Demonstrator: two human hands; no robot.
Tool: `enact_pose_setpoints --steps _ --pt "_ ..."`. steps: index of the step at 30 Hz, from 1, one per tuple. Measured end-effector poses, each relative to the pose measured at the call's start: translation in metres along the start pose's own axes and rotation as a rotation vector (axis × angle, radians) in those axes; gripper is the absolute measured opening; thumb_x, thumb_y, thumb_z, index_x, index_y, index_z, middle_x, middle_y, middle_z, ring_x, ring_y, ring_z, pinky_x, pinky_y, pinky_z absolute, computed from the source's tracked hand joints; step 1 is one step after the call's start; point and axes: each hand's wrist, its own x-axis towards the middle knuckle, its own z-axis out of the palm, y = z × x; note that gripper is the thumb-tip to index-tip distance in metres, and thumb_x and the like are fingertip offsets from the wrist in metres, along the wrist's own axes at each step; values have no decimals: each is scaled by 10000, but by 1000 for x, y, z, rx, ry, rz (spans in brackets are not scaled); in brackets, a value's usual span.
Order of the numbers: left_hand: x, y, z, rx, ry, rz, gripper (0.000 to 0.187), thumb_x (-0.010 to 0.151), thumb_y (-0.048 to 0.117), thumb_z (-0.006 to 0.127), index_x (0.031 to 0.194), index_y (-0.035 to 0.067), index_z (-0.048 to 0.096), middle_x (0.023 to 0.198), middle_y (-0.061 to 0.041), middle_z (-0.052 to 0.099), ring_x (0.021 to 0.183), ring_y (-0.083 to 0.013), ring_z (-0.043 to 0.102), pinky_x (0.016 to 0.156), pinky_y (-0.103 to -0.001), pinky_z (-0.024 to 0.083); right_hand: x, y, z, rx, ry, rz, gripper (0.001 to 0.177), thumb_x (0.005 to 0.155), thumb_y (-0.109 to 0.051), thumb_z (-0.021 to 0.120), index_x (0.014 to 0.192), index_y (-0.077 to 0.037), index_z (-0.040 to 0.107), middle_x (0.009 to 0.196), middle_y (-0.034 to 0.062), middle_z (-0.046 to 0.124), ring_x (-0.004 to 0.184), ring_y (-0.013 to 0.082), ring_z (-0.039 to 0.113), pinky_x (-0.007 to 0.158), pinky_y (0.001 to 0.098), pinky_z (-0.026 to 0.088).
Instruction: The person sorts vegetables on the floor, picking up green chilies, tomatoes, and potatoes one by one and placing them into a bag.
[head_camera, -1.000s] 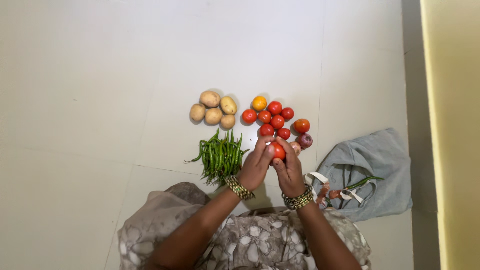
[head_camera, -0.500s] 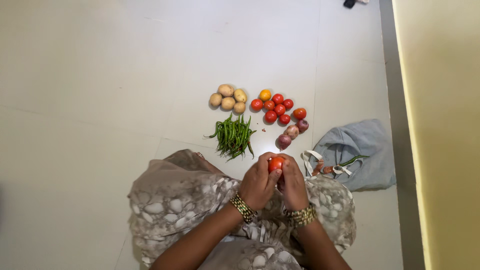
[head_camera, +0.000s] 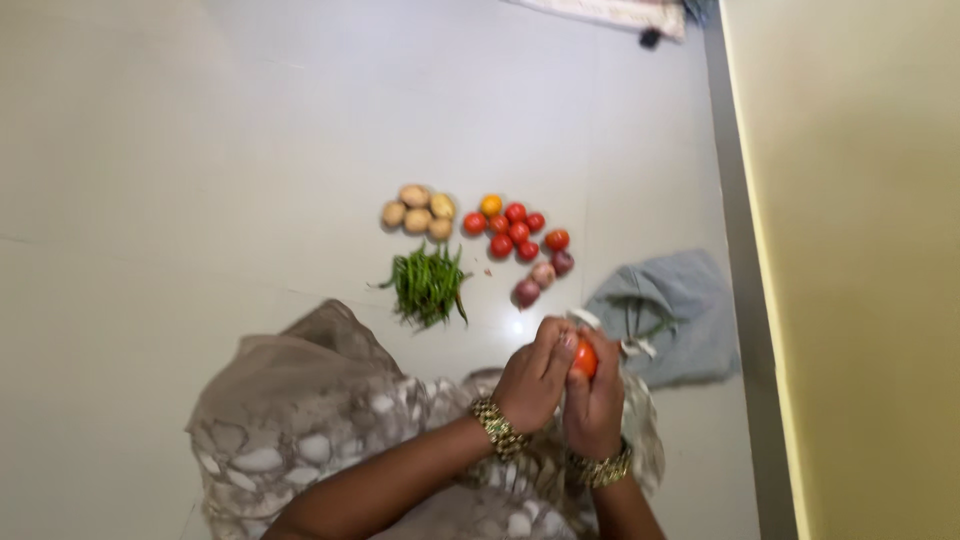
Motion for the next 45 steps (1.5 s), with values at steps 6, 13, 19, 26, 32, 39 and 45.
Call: enact_pose_setpoints --steps 6,13,19,26,32,39,45 --pt "-23 21 11 144 128 336 330 1073 285 515 1301 52 465 1117 -232 651 1003 -419 653 874 -479 521 -7 -12 -15 256 90 118 505 1142 -408 352 1365 11 525 1289 134 586 1160 200 577 1058 335 471" --pt "-45 18 -48 296 205 564 352 1067 233 558 1338 42 439 1160 -197 549 1053 -371 556 952 -482 469 11 -54 28 628 -44 318 431 1135 -324 339 1282 9 569 1235 103 605 1085 153 574 993 296 468" --pt "-55 6 -82 146 197 282 380 1092 324 488 1310 15 462 1140 -219 637 1008 -350 660 872 -432 527 5 -73 63 496 -92 311 379 1108 -305 404 1283 -19 580 1159 94 635 1022 156 607 916 285 506" --pt "-57 -7 -109 -175 156 -3 385 1091 363 366 1302 65 489 988 -144 701 886 -275 714 790 -365 538 10 -78 87 11 -97 -188 454 1032 -335 530 1374 -37 560 1085 120 620 981 213 600 897 338 485" --pt "-41 -25 -98 -101 211 198 345 1099 263 411 1357 43 471 1168 -173 640 1030 -294 664 889 -389 520 11 -59 96 219 -90 13 436 1070 -258 430 1415 0 498 1307 161 607 1168 227 619 1022 362 477" --pt "33 -36 -84 262 220 596 391 1045 206 532 1392 46 451 1266 -226 522 1182 -392 521 1046 -479 442 65 -6 91 653 -62 359 440 1119 -299 311 1343 -9 555 1337 117 632 1223 183 599 1074 328 468" --pt "67 -28 -93 252 196 615 416 1085 291 480 1418 45 435 1316 -233 557 1214 -392 557 1075 -491 451 90 -5 95 645 -17 399 472 1106 -380 356 1371 -30 531 1255 129 643 1126 211 650 961 356 556"
